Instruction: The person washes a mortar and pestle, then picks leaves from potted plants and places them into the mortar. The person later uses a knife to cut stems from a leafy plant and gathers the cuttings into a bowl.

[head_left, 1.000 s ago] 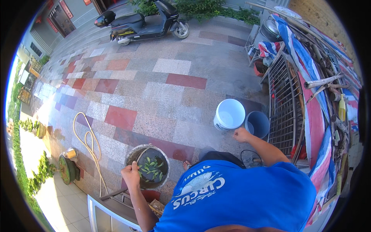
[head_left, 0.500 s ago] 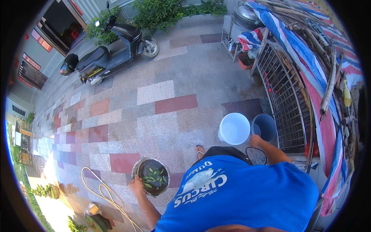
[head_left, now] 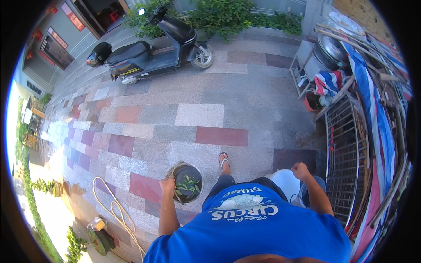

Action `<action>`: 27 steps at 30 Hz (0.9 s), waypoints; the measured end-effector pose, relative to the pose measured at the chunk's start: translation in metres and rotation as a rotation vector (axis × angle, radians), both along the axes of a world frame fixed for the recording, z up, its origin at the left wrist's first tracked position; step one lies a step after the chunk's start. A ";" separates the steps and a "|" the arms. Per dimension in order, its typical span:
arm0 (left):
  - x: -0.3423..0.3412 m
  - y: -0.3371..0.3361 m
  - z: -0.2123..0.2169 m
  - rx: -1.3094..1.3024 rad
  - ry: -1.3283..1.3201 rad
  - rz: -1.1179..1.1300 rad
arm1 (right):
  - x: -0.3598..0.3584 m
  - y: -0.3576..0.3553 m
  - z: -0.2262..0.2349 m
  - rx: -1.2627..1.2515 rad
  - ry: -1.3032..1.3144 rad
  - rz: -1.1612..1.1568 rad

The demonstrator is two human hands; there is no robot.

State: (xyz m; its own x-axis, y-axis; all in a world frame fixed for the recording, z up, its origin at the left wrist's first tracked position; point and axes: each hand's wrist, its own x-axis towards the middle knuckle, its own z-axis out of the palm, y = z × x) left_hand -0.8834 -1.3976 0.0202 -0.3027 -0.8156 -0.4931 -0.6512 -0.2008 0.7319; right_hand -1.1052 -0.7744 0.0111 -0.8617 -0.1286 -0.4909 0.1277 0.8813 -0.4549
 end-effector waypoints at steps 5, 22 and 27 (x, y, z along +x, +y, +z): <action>-0.098 -0.015 -0.036 0.003 -0.166 -0.144 | -0.047 0.024 -0.032 0.595 -0.051 0.966; -0.418 -0.127 -0.112 -0.182 -0.382 -0.619 | -0.253 -0.064 -0.017 -0.031 -0.317 -0.329; -0.501 -0.152 -0.152 -0.062 -0.364 -0.582 | -0.336 -0.006 -0.102 0.229 -0.022 0.313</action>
